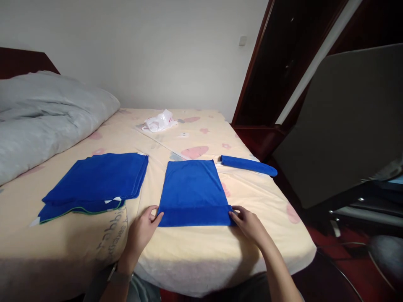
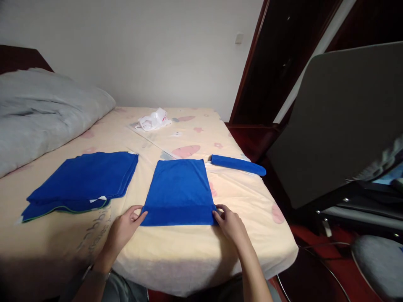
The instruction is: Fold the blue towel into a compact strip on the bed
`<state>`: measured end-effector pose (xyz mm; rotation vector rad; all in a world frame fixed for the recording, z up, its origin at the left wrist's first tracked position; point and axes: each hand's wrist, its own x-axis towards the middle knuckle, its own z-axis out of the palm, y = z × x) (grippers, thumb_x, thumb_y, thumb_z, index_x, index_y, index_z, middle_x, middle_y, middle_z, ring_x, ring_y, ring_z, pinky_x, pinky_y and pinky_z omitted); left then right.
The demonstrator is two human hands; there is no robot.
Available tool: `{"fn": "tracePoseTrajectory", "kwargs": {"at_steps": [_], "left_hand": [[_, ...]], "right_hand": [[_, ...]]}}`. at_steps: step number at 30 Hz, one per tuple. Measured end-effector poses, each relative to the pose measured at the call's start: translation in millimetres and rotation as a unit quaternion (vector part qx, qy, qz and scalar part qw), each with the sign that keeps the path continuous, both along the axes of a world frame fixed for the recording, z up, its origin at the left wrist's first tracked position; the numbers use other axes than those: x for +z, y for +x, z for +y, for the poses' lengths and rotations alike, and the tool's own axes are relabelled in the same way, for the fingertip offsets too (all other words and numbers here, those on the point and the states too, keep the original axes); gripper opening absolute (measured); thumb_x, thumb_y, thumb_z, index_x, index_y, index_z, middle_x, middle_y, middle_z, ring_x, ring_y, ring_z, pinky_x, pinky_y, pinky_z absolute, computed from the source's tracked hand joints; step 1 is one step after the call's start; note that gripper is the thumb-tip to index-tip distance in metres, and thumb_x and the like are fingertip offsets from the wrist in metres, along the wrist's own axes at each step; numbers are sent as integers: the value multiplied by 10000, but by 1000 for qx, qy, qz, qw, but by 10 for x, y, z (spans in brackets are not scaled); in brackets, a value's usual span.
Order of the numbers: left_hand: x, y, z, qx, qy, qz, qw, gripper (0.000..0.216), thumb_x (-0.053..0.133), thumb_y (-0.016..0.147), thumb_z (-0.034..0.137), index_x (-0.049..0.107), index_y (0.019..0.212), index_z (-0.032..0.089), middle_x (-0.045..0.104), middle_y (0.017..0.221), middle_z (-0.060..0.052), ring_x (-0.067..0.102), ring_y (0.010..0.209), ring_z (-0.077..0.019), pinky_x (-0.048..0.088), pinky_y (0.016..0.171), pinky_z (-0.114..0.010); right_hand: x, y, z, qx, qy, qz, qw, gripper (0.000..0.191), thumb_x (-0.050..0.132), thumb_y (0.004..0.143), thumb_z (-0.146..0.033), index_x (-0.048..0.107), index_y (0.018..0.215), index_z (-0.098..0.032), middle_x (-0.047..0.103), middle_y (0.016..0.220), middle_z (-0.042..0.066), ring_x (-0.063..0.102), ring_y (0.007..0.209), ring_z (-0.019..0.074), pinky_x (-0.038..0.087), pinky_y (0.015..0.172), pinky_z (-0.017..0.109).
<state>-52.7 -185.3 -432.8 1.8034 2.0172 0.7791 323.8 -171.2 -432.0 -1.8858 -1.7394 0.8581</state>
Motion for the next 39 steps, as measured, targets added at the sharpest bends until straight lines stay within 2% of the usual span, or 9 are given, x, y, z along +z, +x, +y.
{"fn": "tracePoseTrajectory", "kwargs": {"at_steps": [4, 7, 10, 13, 16, 22, 25, 33, 39], "left_hand": [[47, -29, -44, 15, 115, 100, 988, 261, 597, 887, 403, 652, 1079, 235, 711, 805, -18, 675, 782, -194, 473, 715, -270], [85, -71, -66, -71, 207, 74, 973, 196, 580, 907, 341, 663, 1036, 219, 710, 953, -57, 654, 941, -205, 488, 885, -307], [104, -95, -94, -203, 164, 69, 963, 275, 612, 868, 273, 645, 1140, 253, 663, 1160, -56, 592, 1132, -217, 469, 1000, -337], [77, -115, -88, -246, 96, 87, 961, 470, 578, 802, 148, 610, 1241, 313, 599, 1302, -25, 535, 1239, -228, 443, 1067, -376], [32, -157, -33, -224, 59, 50, 971, 554, 506, 778, 90, 590, 1274, 319, 597, 1319, -16, 542, 1246, -215, 451, 1073, -370], [-52, -195, 137, -151, 21, -117, 981, 346, 505, 889, 277, 583, 1225, 240, 638, 1243, -71, 605, 1160, -219, 509, 985, -358], [-100, -130, 214, -123, 38, -126, 984, 284, 538, 869, 292, 599, 1134, 212, 669, 1138, -79, 627, 1086, -224, 505, 953, -360], [-132, 7, 276, -23, 65, -195, 978, 356, 541, 867, 463, 619, 1068, 179, 709, 886, -62, 680, 841, -210, 511, 735, -288], [-112, -66, 67, -12, 49, -42, 998, 334, 561, 858, 422, 577, 1109, 203, 606, 592, 51, 623, 578, -165, 433, 586, -257]], "right_hand": [[52, 4, -40, -16, 85, -101, 991, 359, 489, 922, -395, 596, 1223, -230, 699, 959, 81, 652, 898, 296, 488, 747, 385], [152, 21, -94, 65, 186, -83, 977, 317, 496, 906, -301, 618, 1194, -249, 590, 1259, 95, 564, 1151, 292, 459, 950, 422], [172, 24, -125, 186, 170, -26, 967, 406, 553, 859, -242, 592, 1259, -301, 498, 1402, 52, 467, 1301, 257, 420, 1058, 402], [86, 6, -88, 213, 151, -32, 965, 561, 588, 767, -168, 570, 1316, -282, 505, 1413, 64, 472, 1307, 271, 416, 1074, 430], [11, -7, -14, 189, 154, -8, 970, 550, 567, 751, -144, 591, 1290, -249, 564, 1358, 73, 521, 1263, 264, 409, 1080, 426], [40, -32, 88, 60, 82, 128, 986, 325, 531, 911, -369, 599, 1205, -247, 693, 1145, 51, 661, 1028, 240, 511, 870, 337], [33, -100, 152, 15, 84, 143, 986, 336, 502, 933, -451, 607, 1148, -214, 722, 1039, 62, 684, 944, 247, 506, 811, 322], [-17, -152, 195, -17, 104, 111, 988, 404, 416, 961, -505, 633, 1128, -208, 704, 1128, 84, 657, 1029, 264, 475, 848, 323], [-64, -56, 75, -10, 29, 39, 999, 423, 463, 924, -528, 627, 1170, -225, 666, 650, 7, 662, 681, 241, 446, 634, 305]]}}
